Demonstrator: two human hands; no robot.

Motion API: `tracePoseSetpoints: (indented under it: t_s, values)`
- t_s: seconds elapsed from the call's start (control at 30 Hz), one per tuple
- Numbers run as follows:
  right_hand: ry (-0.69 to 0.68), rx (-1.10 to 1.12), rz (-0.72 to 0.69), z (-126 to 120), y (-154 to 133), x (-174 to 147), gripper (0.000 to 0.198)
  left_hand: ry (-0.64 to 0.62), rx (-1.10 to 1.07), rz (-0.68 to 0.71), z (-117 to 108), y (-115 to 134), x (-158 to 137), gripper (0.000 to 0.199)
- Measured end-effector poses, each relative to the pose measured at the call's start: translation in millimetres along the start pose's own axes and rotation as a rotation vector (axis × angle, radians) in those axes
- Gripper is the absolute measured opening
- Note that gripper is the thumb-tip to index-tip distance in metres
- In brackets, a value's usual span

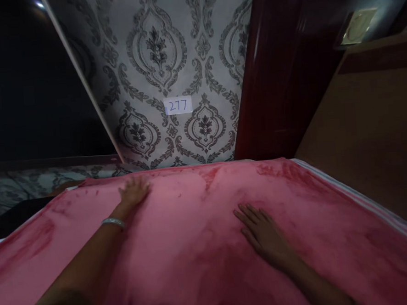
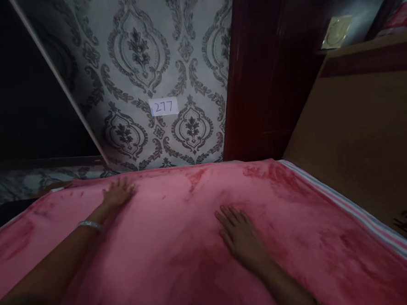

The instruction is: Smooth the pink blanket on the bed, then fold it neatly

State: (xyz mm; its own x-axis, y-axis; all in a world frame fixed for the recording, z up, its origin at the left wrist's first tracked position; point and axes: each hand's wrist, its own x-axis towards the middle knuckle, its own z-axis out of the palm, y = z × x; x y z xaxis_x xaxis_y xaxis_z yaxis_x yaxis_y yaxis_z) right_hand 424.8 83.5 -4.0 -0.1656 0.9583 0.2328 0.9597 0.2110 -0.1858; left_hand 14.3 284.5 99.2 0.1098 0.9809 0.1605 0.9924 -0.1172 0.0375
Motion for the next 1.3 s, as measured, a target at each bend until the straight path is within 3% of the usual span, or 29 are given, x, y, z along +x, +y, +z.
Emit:
tracePoseSetpoints:
  t_s: [0.17,0.27,0.37,0.43,0.57,0.63,0.73,0.9,1.0,1.1,1.2,1.3]
  values:
    - [-0.077,0.039,0.038,-11.8,0.6,2.6,0.052,-0.208,-0.008,0.248,28.4,91.3,-13.2,0.070]
    - [-0.122,0.058,0.057,-25.4,-3.3,21.4,0.050,-0.161,-0.009,0.269,45.3,123.8,-26.8,0.067]
    - [-0.054,0.086,-0.005,-34.2,-26.3,56.1,0.051,-0.105,-0.007,0.250,54.8,128.2,-32.7,0.065]
    - [-0.026,0.122,-0.134,-31.1,-49.7,82.5,0.056,-0.108,-0.015,0.258,56.1,123.9,-32.3,0.065]
    - [-0.160,0.191,-0.470,-9.0,-78.5,131.9,0.062,-0.136,-0.014,0.271,53.8,118.0,-29.6,0.061]
    - [-0.170,0.156,-0.484,-0.8,-70.4,156.3,0.059,-0.146,-0.019,0.267,53.3,118.2,-28.8,0.061]
    - [-0.136,0.052,-0.291,-1.2,-30.4,191.9,0.055,-0.146,-0.020,0.262,53.6,119.6,-27.8,0.061]
    - [-0.111,-0.077,0.155,-19.7,79.5,212.5,0.057,-0.161,-0.001,0.268,53.5,119.3,-25.6,0.062]
    - [-0.122,-0.113,0.446,-30.5,151.4,183.4,0.058,-0.184,0.012,0.262,54.2,118.7,-24.0,0.063]
    - [-0.132,-0.138,0.699,-41.5,206.9,134.8,0.059,-0.182,0.010,0.258,56.8,118.0,-22.3,0.063]
    - [-0.110,-0.203,0.829,-56.3,231.8,91.1,0.058,-0.157,-0.003,0.258,59.7,117.0,-20.4,0.063]
    - [-0.103,-0.245,0.887,-75.4,227.5,68.7,0.057,-0.120,-0.001,0.267,60.3,116.3,-18.5,0.063]
